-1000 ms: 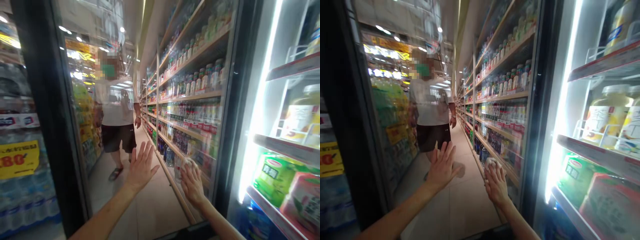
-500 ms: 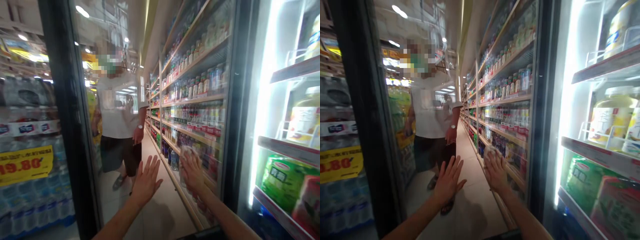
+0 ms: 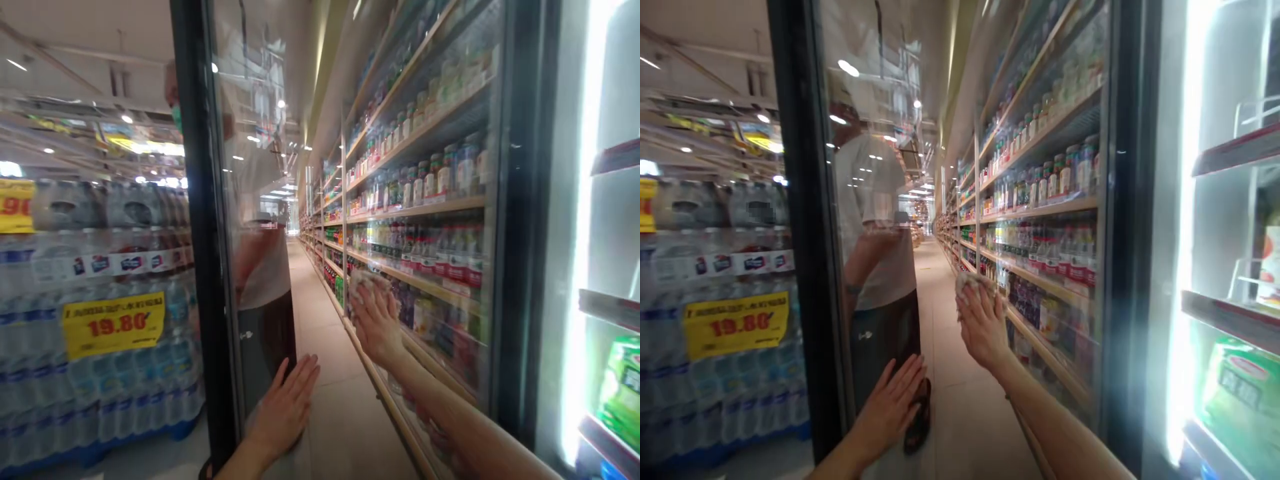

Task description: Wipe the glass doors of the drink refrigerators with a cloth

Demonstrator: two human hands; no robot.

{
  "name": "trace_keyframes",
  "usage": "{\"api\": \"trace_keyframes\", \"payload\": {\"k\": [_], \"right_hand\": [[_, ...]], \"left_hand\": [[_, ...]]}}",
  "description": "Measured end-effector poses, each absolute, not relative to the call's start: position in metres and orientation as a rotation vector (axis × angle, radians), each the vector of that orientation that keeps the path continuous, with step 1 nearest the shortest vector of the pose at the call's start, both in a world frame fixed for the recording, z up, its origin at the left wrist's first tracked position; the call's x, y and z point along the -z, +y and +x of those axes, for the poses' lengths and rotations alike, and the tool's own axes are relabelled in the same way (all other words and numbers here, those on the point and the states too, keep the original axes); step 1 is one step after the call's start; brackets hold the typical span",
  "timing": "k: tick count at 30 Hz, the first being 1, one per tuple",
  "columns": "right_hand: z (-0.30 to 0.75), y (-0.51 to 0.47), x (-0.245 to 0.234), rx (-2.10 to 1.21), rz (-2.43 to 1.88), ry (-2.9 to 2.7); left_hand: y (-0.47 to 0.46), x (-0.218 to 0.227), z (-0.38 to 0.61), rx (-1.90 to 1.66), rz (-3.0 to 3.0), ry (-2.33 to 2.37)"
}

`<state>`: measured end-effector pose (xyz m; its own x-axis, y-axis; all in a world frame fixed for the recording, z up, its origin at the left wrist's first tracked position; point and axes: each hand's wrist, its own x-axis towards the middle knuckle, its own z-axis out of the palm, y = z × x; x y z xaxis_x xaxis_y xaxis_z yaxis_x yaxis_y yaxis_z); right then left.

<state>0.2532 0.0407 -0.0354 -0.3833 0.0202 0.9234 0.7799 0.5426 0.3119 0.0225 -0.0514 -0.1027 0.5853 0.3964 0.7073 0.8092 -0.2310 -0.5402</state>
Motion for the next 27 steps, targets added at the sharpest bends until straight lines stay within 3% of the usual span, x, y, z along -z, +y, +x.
{"api": "trace_keyframes", "payload": {"k": [8,12,18,24,27], "right_hand": [[0.226,0.019,0.070,0.952,-0.487,-2.065],[0.275,0.024,0.053,0.945,-0.286,-2.064],[0.294,0.051,0.010,0.882,-0.637,-1.646],[0.284,0.060,0.022,0.937,-0.679,-1.666],[0.286,0.061,0.028,0.943,-0.697,-1.678]], "left_hand": [[-0.045,0.069,0.094,1.122,-1.964,-1.103],[-0.021,0.068,0.117,1.167,-1.772,-1.142],[0.011,0.046,0.131,1.020,-1.561,-0.998],[-0.013,0.083,0.049,0.432,-1.810,-0.578],[-0.018,0.057,0.014,0.347,-1.836,-0.550]]}}
